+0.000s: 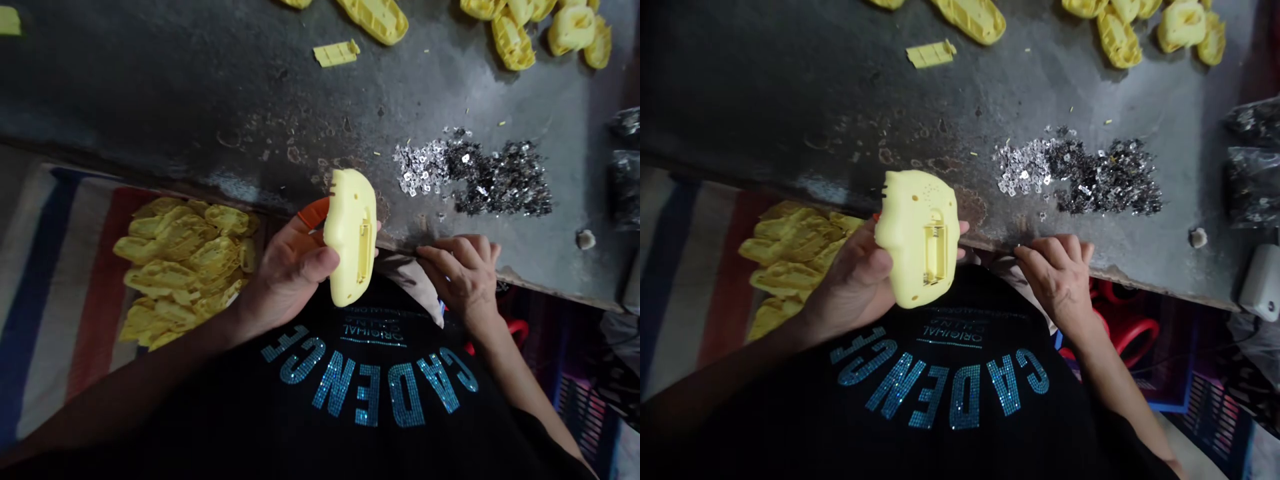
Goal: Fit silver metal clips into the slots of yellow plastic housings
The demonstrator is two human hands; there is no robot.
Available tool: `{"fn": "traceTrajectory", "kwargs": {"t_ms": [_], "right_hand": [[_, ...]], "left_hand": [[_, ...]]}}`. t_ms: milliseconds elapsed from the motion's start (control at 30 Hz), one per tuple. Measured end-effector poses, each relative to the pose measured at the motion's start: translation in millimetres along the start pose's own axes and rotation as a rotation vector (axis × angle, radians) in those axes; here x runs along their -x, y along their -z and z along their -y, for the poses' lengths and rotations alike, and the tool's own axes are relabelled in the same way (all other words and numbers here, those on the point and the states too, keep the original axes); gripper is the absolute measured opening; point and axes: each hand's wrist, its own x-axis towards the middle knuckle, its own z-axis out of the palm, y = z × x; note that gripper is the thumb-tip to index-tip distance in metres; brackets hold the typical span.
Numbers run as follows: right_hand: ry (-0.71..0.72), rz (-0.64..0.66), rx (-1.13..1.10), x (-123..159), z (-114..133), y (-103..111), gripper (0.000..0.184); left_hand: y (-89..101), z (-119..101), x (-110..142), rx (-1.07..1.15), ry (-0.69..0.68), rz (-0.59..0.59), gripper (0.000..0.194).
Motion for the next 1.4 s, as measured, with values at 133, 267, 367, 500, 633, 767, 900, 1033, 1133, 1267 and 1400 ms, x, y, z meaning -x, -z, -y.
{"fn": "traceTrajectory", "kwargs": {"t_ms": [133,267,367,500,633,767,900,1033,1133,1267,1400], "right_hand": [[-0.056,-0.055,-0.091,7.7,1.0,-7.5,0.012],[-0.149,-0.074,-0.129,8.2,2.0,-15.3,0.008],[-0.180,-0.086,-0.115,9.8,4.9,-18.4,0.012],[-0.149,-0.103,-0.098,12.2,7.6,-22.5,0.009],[-0.155,-0.122,-0.118,13.1,7.3,-26.0,0.009],[-0.221,-0.128,-0.161,13.3,8.0,-28.9,0.013],[-0.254,-0.159,-0.202,12.8,13.5,-29.5,0.004],[-0.242,-0.163,-0.718,5.5,18.6,-11.4,0.006],[-0.247,-0.106,-1.095,-9.0,14.3,13.1,0.009],[-0.187,0.069,-1.104,-33.8,3.8,40.9,0.011],[-0.124,0.170,-1.061,-48.9,1.0,55.0,0.012]], "left_hand": [[-3.0,6.7,1.2,-0.002,0.024,0.015,0.051],[-6.9,8.7,3.6,0.021,0.052,0.043,0.046],[-8.2,7.8,5.5,0.015,0.085,0.022,0.048],[-9.4,7.9,4.9,-0.003,0.160,-0.024,0.055],[-12.0,10.2,4.2,-0.037,0.228,-0.037,0.066],[-13.4,12.5,8.0,-0.048,0.236,-0.039,0.065],[-12.5,13.5,10.8,-0.047,0.246,-0.028,0.066],[-14.9,15.3,9.6,0.023,0.338,0.041,0.063],[-19.0,16.0,7.6,0.092,0.398,0.149,0.051],[-22.3,14.7,4.3,0.122,0.515,0.320,0.053],[-24.4,15.6,3.2,0.140,0.587,0.356,0.061]]}}
